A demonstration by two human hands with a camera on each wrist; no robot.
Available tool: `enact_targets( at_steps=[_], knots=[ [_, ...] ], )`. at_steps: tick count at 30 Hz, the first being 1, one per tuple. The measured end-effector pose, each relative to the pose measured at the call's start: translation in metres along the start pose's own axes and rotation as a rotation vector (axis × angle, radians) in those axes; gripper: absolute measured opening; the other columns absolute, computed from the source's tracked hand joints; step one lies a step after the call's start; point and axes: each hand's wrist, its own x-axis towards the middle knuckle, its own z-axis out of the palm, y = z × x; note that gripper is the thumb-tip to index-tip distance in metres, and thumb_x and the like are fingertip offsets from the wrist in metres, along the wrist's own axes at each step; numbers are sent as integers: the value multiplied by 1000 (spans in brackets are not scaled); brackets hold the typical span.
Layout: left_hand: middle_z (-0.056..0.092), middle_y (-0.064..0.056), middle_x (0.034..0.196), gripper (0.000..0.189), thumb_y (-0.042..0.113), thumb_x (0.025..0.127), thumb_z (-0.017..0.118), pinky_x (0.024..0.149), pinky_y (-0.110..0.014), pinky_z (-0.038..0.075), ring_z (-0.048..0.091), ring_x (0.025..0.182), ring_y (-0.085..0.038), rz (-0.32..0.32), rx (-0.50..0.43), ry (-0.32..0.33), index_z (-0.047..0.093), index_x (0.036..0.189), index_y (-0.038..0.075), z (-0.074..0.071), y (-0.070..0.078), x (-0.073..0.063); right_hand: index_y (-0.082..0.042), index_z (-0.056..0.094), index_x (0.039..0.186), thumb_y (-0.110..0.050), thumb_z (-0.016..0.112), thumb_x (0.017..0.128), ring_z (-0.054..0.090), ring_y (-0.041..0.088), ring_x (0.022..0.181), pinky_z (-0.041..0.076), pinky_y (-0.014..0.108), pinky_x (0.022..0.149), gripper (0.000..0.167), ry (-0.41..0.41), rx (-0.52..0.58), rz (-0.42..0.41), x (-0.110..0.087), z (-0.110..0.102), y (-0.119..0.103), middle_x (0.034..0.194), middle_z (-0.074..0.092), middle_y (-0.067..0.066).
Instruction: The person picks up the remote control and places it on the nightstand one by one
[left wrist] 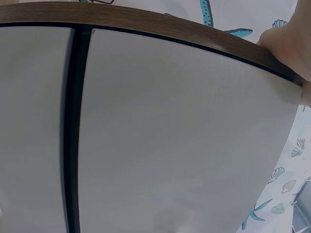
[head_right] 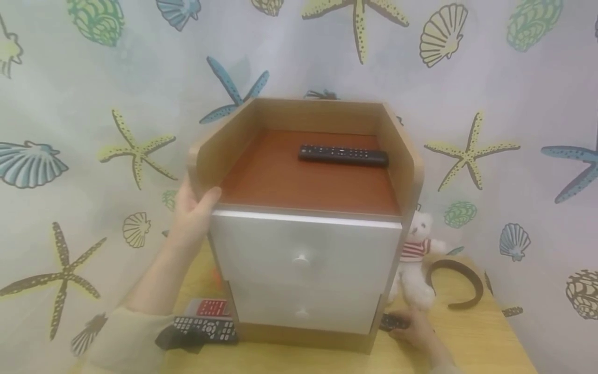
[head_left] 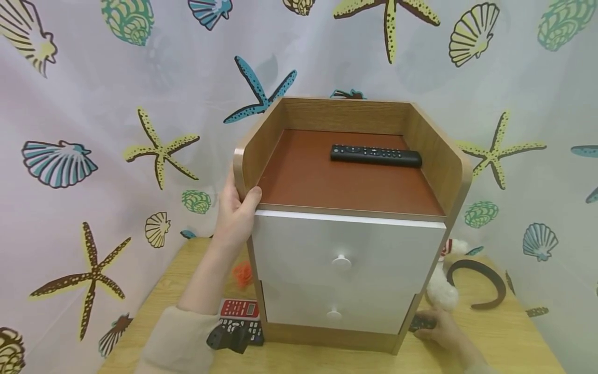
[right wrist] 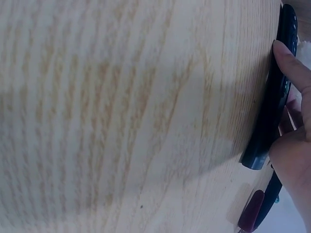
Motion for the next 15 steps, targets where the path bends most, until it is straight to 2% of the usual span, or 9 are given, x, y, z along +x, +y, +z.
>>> enact_targets(
  at_steps=[7,10,15],
  knots=[
    [38,-6,144,52,2,95,38,114,-45,24,35,133,-21,-17,5,0,27,145,18,0,-1,0,0,68,107,-23,79,69,55,16,89,46,32,83,46,22,-22,-11,0,2,4,98,66,9],
    [38,-6,145,53,3,95,38,114,-45,24,35,133,-21,-18,10,-1,26,145,17,0,-1,0,-1,68,106,-25,79,70,55,15,90,45,29,83,46,32,-32,-19,0,2,4,99,67,10],
    [38,-6,144,53,2,95,37,114,-45,24,35,134,-20,-9,5,-4,26,144,17,1,-1,0,0,68,105,-23,79,70,56,13,92,48,35,82,42,40,18,-44,-2,0,1,100,68,13]
  ],
)
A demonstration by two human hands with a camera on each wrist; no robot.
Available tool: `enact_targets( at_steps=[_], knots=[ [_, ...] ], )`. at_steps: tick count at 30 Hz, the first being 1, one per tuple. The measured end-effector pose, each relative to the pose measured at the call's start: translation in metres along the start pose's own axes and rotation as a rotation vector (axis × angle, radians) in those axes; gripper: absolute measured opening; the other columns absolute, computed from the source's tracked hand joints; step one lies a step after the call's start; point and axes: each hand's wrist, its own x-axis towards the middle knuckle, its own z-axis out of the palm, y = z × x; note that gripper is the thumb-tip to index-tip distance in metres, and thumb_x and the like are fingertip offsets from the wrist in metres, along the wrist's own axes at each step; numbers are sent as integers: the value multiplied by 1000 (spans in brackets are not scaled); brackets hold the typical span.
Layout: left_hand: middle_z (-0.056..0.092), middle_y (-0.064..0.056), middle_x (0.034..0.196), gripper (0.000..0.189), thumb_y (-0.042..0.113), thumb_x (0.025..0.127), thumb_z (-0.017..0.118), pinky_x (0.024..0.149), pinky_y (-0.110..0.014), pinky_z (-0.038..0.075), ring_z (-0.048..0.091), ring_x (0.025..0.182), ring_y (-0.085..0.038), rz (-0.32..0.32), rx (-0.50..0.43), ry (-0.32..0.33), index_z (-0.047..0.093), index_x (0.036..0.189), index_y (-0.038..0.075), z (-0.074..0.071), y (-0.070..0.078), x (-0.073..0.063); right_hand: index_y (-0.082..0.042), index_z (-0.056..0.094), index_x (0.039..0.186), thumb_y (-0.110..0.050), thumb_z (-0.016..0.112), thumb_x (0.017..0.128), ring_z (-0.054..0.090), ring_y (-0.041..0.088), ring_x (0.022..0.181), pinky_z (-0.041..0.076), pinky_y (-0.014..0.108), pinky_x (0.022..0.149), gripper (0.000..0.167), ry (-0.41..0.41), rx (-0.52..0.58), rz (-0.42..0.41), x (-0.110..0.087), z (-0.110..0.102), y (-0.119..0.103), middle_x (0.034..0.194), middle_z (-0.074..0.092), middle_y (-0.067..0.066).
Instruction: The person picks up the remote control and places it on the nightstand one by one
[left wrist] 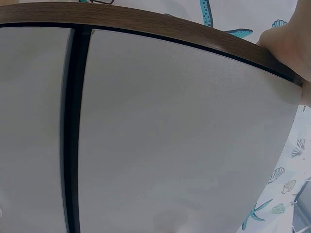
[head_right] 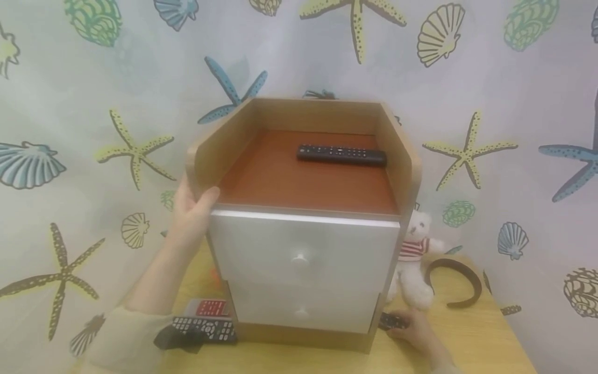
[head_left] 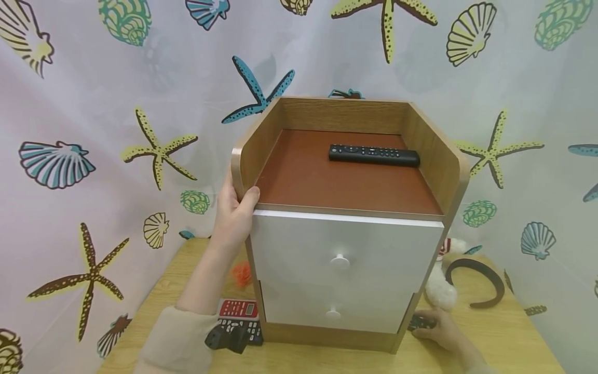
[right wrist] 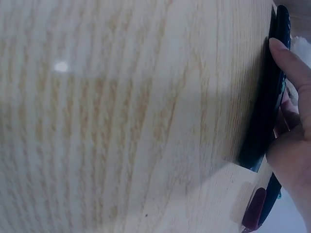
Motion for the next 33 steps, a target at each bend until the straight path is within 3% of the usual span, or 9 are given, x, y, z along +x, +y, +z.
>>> enact_targets(
  at_steps=[5,12,17,27,33],
  knots=[
    [38,-6,144,52,2,95,37,114,-45,24,35,133,-20,4,1,-4,26,144,18,-1,0,0,2,66,108,-19,76,74,56,16,95,47,47,83,40,-30,80,29,-3,-5,-5,105,67,17],
    [38,-5,144,53,2,95,37,114,-44,24,35,133,-20,1,-3,-3,26,144,17,-1,-1,1,6,60,116,-14,73,79,56,46,103,47,60,79,45,-60,156,91,-10,-17,-9,119,57,31],
    [38,-5,144,51,2,96,37,114,-44,24,35,133,-19,-4,-2,-5,27,144,17,-1,-2,1,4,59,120,-17,72,80,53,44,106,48,57,78,47,-73,136,181,-17,-31,-12,129,51,32],
    [38,-6,144,52,2,95,37,114,-44,24,35,134,-20,6,-10,-5,27,144,17,0,-1,2,5,60,118,-16,69,83,57,41,100,49,57,75,42,-33,61,62,-27,-56,-19,119,60,29],
    [37,-6,145,54,1,95,37,114,-44,24,34,134,-20,1,-11,-3,26,145,17,0,-1,1,2,57,124,-21,68,84,55,43,104,49,56,74,47,-36,38,149,-36,-74,-30,124,57,28]
  ],
)
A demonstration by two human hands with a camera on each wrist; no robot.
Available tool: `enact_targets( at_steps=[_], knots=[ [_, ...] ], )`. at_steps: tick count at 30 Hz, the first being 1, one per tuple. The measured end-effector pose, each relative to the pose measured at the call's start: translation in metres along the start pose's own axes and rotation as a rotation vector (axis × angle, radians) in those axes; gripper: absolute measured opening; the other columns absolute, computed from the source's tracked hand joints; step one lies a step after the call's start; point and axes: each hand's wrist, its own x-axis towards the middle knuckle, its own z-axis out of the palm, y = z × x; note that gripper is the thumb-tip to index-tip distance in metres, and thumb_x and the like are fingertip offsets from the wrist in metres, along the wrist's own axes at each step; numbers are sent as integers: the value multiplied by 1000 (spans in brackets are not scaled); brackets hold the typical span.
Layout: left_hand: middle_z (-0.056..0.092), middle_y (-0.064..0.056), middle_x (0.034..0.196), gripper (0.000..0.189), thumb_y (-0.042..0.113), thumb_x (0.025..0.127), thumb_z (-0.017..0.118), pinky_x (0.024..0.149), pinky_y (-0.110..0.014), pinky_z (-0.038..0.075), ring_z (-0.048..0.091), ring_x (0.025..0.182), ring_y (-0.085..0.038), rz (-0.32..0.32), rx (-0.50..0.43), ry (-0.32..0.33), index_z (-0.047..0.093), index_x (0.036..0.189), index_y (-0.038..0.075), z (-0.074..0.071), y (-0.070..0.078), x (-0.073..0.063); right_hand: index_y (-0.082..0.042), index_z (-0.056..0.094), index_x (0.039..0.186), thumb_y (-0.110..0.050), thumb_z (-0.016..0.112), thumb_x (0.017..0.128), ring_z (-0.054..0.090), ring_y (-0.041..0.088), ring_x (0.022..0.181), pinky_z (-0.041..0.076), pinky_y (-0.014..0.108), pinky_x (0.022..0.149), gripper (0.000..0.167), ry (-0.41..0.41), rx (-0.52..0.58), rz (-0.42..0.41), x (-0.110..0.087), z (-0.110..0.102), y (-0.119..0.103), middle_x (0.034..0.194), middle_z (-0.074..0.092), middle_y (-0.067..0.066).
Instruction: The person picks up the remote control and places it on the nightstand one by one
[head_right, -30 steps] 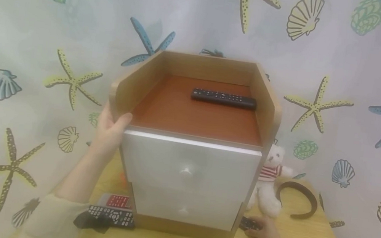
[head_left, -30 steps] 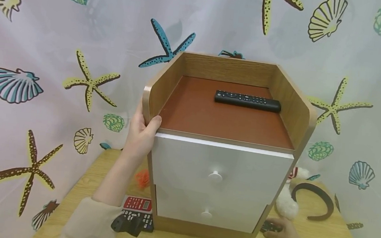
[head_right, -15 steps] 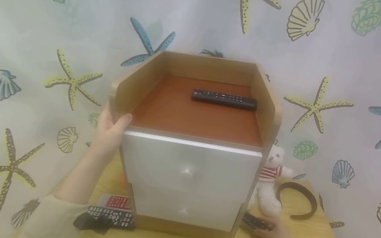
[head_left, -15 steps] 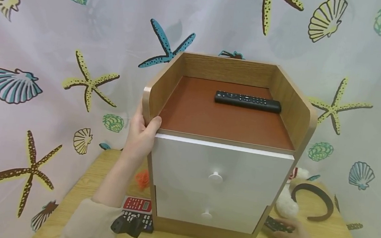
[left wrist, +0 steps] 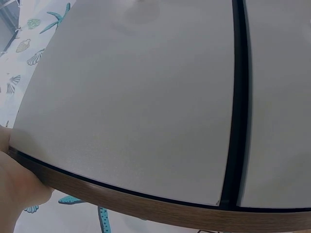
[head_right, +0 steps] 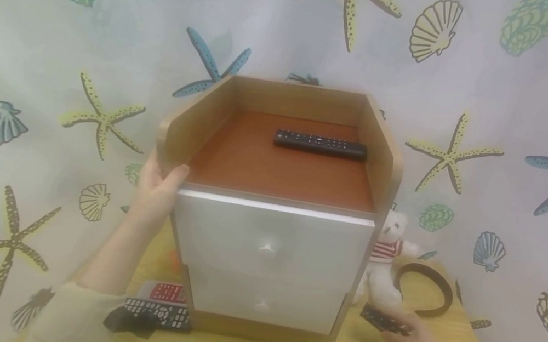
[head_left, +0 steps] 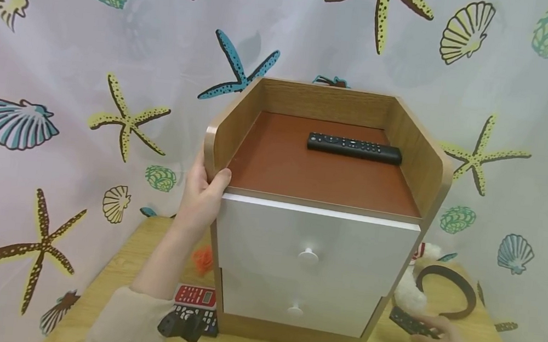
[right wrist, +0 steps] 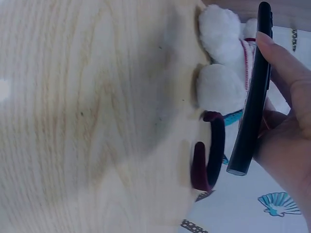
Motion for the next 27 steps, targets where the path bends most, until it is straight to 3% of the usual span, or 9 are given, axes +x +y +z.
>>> enact_targets(
  at_steps=[4,10,13,17,20,27],
  knots=[
    [37,-6,145,54,1,95,37,114,-44,24,35,134,-21,7,4,0,26,145,16,1,0,1,0,55,127,-26,67,86,55,39,104,51,50,73,50,-11,-27,71,-10,-12,-8,128,53,29],
    [38,-5,145,53,2,95,37,114,-43,25,36,133,-20,-8,3,4,26,145,16,1,0,3,1,56,126,-25,67,86,56,35,101,50,48,73,49,30,-54,75,-23,-27,-19,128,54,27],
    [37,-4,145,53,3,95,37,114,-44,24,35,134,-20,-24,7,5,25,145,17,1,0,2,-1,57,126,-26,68,86,58,27,99,51,47,74,48,63,-82,65,-28,-33,-26,126,59,17],
    [37,-5,145,53,3,95,37,114,-44,23,34,134,-20,-23,7,1,25,145,16,1,0,0,-8,63,121,-28,71,82,54,1,88,51,31,69,44,140,-137,14,-34,-39,-32,112,65,-10],
    [37,-6,145,53,3,95,37,114,-44,24,35,133,-20,-22,3,0,25,145,16,1,0,0,-8,65,117,-26,73,81,51,-7,82,47,22,64,40,173,-152,-36,-37,-43,-37,105,61,-23],
    [37,-6,146,53,3,95,37,114,-45,24,34,134,-21,-22,7,-2,25,145,16,0,0,-1,-5,58,127,-30,69,85,45,-11,86,47,26,67,50,145,-157,88,-47,-56,-56,114,57,-12]
  ],
)
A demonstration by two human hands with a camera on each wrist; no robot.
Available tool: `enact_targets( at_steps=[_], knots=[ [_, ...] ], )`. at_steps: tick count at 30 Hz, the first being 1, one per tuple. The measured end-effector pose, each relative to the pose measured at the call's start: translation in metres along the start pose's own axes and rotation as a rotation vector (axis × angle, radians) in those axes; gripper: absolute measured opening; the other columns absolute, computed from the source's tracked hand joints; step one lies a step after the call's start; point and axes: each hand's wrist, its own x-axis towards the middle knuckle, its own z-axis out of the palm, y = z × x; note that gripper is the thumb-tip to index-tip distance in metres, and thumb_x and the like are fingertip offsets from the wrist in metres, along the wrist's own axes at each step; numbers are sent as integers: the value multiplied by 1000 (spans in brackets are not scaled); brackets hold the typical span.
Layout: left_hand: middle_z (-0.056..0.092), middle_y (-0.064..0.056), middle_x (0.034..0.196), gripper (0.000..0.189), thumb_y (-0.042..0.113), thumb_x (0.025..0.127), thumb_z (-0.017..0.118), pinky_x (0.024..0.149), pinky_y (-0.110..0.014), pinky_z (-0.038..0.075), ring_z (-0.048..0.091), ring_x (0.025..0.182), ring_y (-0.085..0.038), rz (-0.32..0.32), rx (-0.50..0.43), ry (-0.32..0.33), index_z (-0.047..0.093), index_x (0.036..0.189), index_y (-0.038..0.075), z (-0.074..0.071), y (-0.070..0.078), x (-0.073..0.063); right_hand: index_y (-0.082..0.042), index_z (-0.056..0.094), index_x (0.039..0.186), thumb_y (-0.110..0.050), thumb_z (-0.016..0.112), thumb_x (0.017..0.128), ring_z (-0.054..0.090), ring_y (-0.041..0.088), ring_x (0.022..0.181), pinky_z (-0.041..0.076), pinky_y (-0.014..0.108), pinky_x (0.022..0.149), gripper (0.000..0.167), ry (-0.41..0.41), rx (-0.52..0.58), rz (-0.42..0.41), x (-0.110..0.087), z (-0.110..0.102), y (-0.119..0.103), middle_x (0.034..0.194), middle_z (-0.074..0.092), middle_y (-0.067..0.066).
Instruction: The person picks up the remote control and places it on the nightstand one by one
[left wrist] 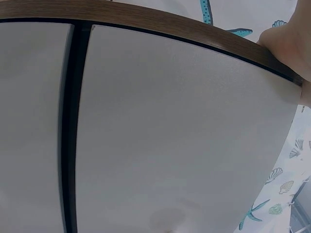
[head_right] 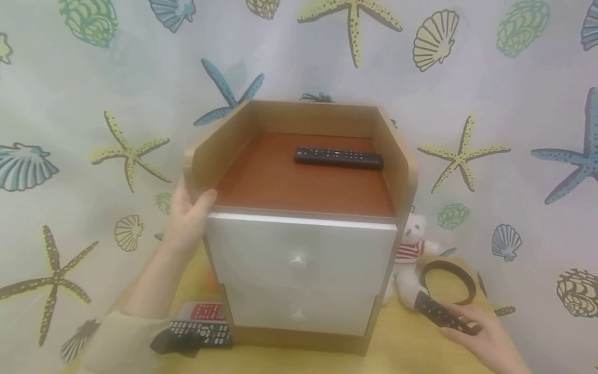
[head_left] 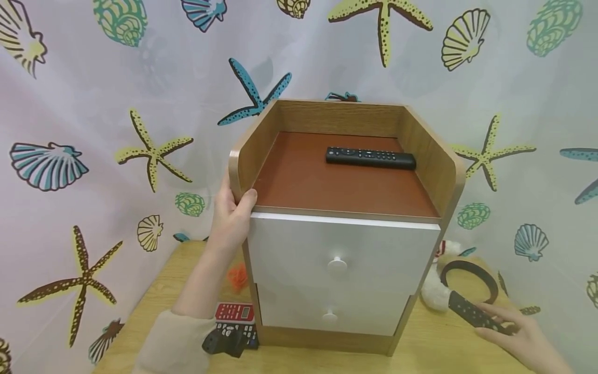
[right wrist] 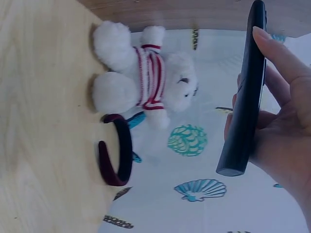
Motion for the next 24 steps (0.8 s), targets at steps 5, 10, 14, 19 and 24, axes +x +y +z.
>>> enact_targets(
  at_steps=[5,10,14,19,24],
  knots=[
    [37,-5,146,54,2,95,37,114,-45,23,34,134,-21,10,-2,2,25,145,17,-1,1,1,-4,54,130,-33,67,86,46,-4,88,48,26,65,55,18,-33,30,-5,-16,-16,122,56,13],
    [37,-5,146,54,2,95,37,114,-45,23,34,134,-20,14,0,3,25,145,18,-2,2,1,-2,52,132,-34,67,86,53,18,95,51,36,66,58,22,-25,46,-10,-29,-38,120,53,18],
    [37,-5,146,54,1,95,37,114,-45,23,34,134,-20,32,4,3,25,145,17,-2,1,2,-5,54,131,-30,69,85,51,1,93,52,46,71,54,52,-15,5,-13,-38,-53,106,55,4],
    [37,-5,145,54,0,95,37,114,-43,24,35,133,-18,29,-1,13,26,145,16,-1,2,3,-11,58,128,-27,72,83,45,-12,83,51,34,68,50,99,-35,-53,-17,-44,-72,97,54,-9],
    [38,-5,144,55,-2,94,37,114,-41,24,35,132,-17,32,-6,15,26,145,14,1,2,2,-15,62,124,-18,75,79,47,-6,84,43,18,66,47,154,-24,-158,-20,-51,-93,97,55,-15]
  ],
)
